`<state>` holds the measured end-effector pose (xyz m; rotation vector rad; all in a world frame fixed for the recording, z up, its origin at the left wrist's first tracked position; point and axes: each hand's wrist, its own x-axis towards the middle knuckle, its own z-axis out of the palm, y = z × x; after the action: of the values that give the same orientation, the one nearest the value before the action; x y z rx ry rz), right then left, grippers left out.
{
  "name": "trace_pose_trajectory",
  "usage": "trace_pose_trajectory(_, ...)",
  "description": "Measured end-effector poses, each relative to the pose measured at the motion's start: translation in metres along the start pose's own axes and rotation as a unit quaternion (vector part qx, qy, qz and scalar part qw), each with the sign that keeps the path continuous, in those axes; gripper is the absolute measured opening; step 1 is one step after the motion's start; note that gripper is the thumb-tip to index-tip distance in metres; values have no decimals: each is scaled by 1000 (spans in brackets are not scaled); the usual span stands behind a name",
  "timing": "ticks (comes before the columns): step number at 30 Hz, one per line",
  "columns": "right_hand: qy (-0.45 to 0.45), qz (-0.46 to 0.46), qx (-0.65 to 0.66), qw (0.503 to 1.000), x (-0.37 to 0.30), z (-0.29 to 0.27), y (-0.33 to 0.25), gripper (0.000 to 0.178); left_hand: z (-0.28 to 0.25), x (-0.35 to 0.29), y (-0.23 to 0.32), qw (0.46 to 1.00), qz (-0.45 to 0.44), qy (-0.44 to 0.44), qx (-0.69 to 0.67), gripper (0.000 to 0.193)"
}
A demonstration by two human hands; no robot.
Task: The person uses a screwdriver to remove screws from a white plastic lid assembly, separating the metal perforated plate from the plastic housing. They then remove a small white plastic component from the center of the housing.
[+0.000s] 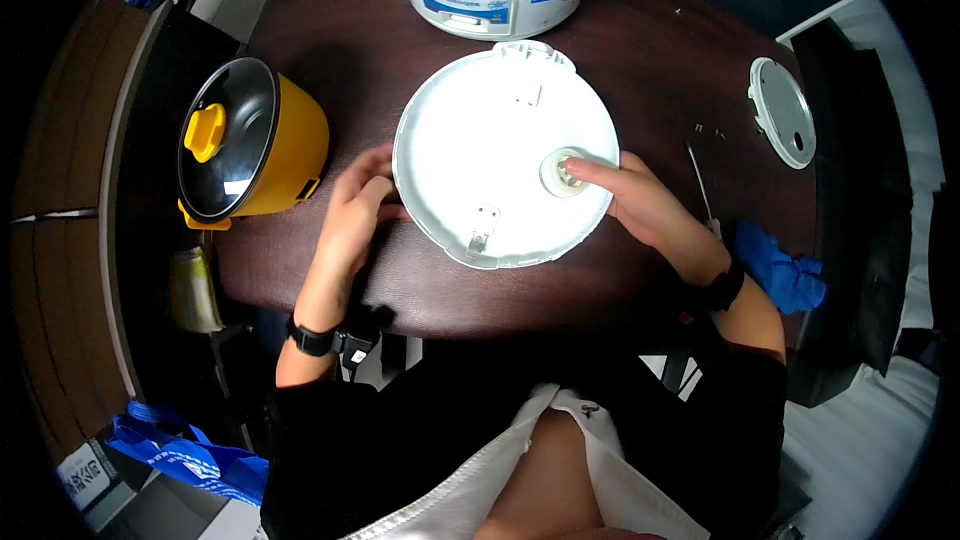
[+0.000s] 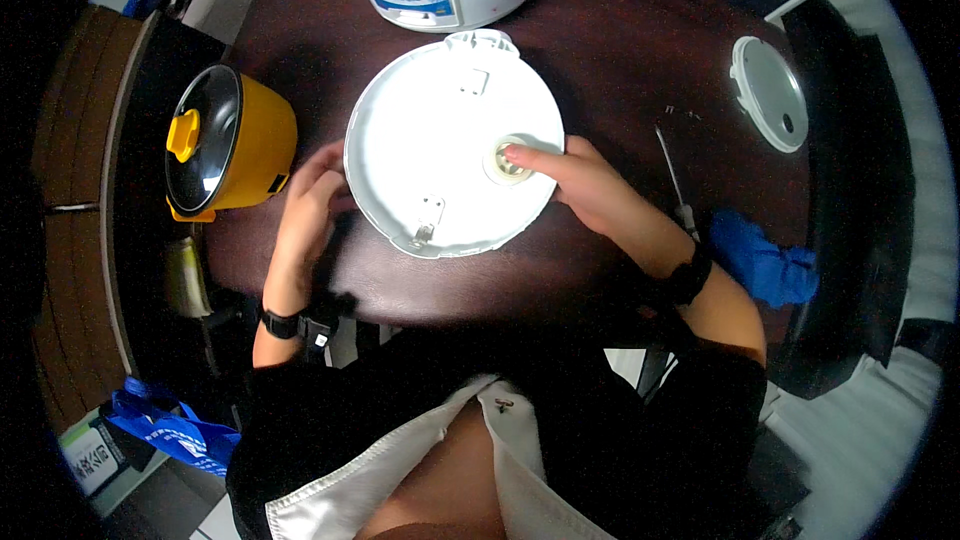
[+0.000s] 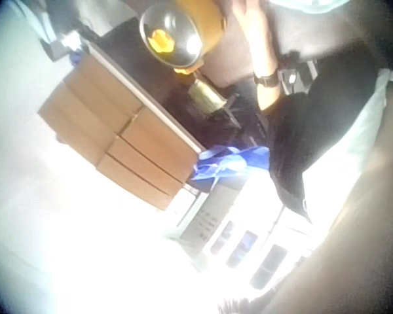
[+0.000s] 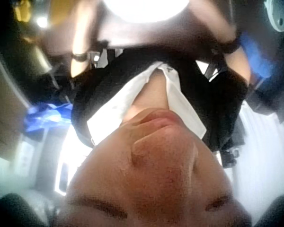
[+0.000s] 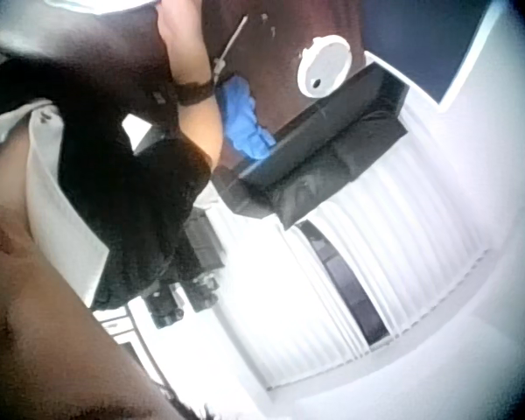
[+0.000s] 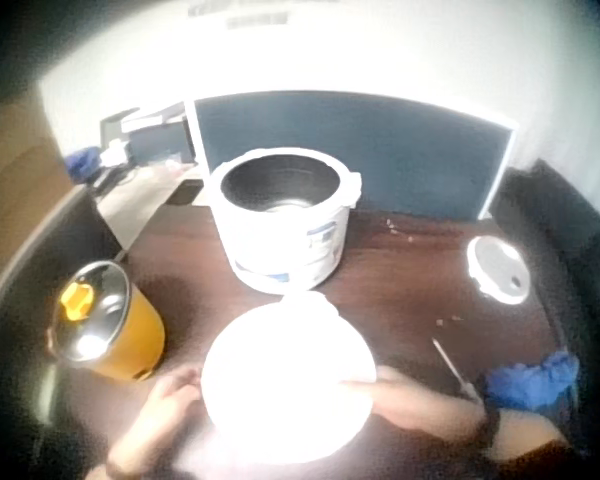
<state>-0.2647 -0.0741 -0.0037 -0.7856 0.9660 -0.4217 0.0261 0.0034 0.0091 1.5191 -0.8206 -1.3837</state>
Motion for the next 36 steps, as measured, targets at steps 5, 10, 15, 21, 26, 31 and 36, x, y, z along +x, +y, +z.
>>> trace_pose_trajectory(5, 3, -30, 4, 1000, 1, -3, 4, 53, 20, -16, 46, 862, 332, 27, 382, 39)
trace_pose_trajectory(10, -13, -40, -1, 999, 0, 1, 0, 43, 87, -5, 69, 791, 373, -202, 441, 41)
trace_pose_trajectory(15, -15, -47, -22, 999, 3, -7, 4, 38, 112, 23, 60, 716, 384, -261, 521, 39)
trace_pose_trajectory(21, -36, -53, -1, 998, 4, -12, 7, 41, 112, 29, 52, 702, 413, -259, 519, 37)
trace_pose_trajectory(26, -61, -42, 21, 997, 7, -21, 10, 44, 113, 28, 52, 723, 378, -263, 515, 38)
trace_pose_trajectory(31, -56, -41, 28, 997, 5, -20, 8, 44, 113, 31, 46, 738, 367, -264, 502, 39)
trace_pose_trajectory(36, -64, -38, 18, 997, 0, -20, 5, 49, 114, 33, 43, 769, 331, -258, 482, 39)
